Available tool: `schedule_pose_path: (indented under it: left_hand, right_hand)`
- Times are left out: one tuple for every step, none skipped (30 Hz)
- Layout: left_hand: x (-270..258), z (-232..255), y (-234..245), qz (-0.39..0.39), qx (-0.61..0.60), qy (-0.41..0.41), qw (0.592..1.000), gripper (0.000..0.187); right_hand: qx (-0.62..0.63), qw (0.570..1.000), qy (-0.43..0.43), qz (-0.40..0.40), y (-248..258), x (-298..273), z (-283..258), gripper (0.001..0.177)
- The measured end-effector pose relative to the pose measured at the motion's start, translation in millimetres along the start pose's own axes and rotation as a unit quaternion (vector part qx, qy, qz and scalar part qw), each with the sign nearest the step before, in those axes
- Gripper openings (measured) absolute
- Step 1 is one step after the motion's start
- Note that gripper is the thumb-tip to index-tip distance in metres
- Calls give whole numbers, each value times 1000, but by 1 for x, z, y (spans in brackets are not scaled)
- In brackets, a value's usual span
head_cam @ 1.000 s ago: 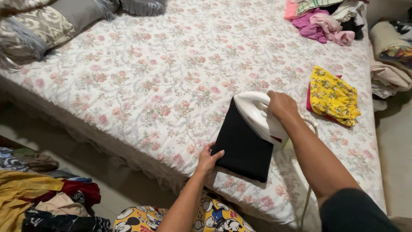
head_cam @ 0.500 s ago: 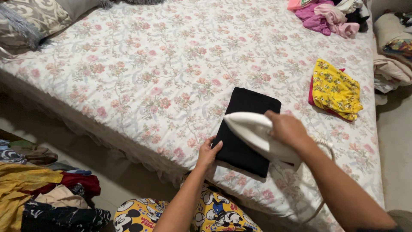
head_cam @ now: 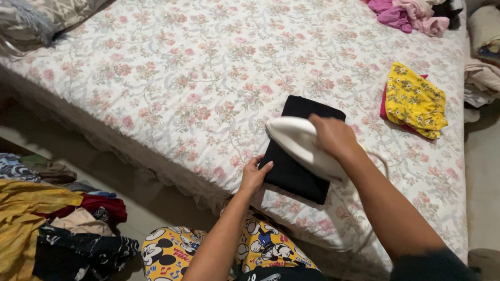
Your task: The person irons a black t-shirt and a striped shirt on a bed, smoothing each section with an iron, folding the garments, and stacking them. The person handles the clothes one at a time, turning them over and pressing each side before folding.
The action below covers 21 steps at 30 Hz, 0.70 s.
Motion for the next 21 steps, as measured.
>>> schedule_pose_path:
  left_hand:
    - [-3,3,2,0,9,1,1000,57]
    - [-6,7,3,0,19,2,1000,57]
    - [-9,13,7,4,25,-3,1000,56]
    - [-15,18,12,9,32,-8,999,56]
    - [-19,26,16,13,39,-14,999,56]
    - [-24,29,21,24,43,17,999,56]
    - [-32,31,28,36,49,49,997,57]
    - [-37,34,32,48,54,81,994,57]
    - [-39,41,33,51,53,71,995,56]
    - [-39,48,34,55,52,61,995,54]
    - [-41,54,33,58,51,52,996,52]
    - [-40,57,35,78,82,64,991,49]
    - [-37,62,37,97,112,76,986,46]
    - [-36,65,39,116,142,88,979,42]
    - [-34,74,41,123,116,62,984,42]
    - [-30,83,44,130,90,36,987,42]
    - [-29,90,47,137,63,10,989,43]
    - [-29,94,51,146,73,12,987,43]
    - [-26,101,56,157,82,12,984,43]
    - [-25,107,60,168,91,12,982,44]
    - [-24,115,63,167,86,1,982,43]
  right_hand:
    - [0,1000,9,0,1,-15,2,33]
    - [0,1000,11,2,1,-30,4,35]
    - [0,1000,13,5,2,-43,6,37]
    - [10,1000,-5,-12,1,-54,11,39]
    - [21,999,-24,-28,0,-61,14,42]
    - [11,999,-24,-34,-2,-66,15,43]
    - [2,999,-24,-40,-3,-69,16,45]
    - [-8,999,-24,-47,-5,-69,15,47]
    - [1,999,-10,-35,-5,-66,11,45]
    - [10,1000,4,-24,-6,-60,6,44]
    - [18,1000,16,-13,-7,-56,1,43]
    - [30,999,33,0,-7,-50,-6,42]
    - [40,998,49,14,-8,-42,-13,41]
    - [50,996,64,28,-8,-37,-21,41]
    - [46,997,62,15,-10,-32,-26,38]
    - [43,997,60,1,-12,-29,-29,35]
    - [39,997,59,-12,-13,-28,-30,32]
    - [38,997,70,-14,-12,-31,-30,30]
    - [37,996,83,-14,-11,-34,-30,29]
    - [37,995,96,-15,-9,-37,-29,28]
    - [37,994,104,-24,-9,-44,-27,28]
Point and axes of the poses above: each hand's wrist, its own x-axis towards the middle knuckle, its own y-axis out of the back of the hand, z = x × y, the point moved 5 cm from there along x, towards the middle knuckle, and after that the axes turned 11 degrees about z, right-handed, at the moved point
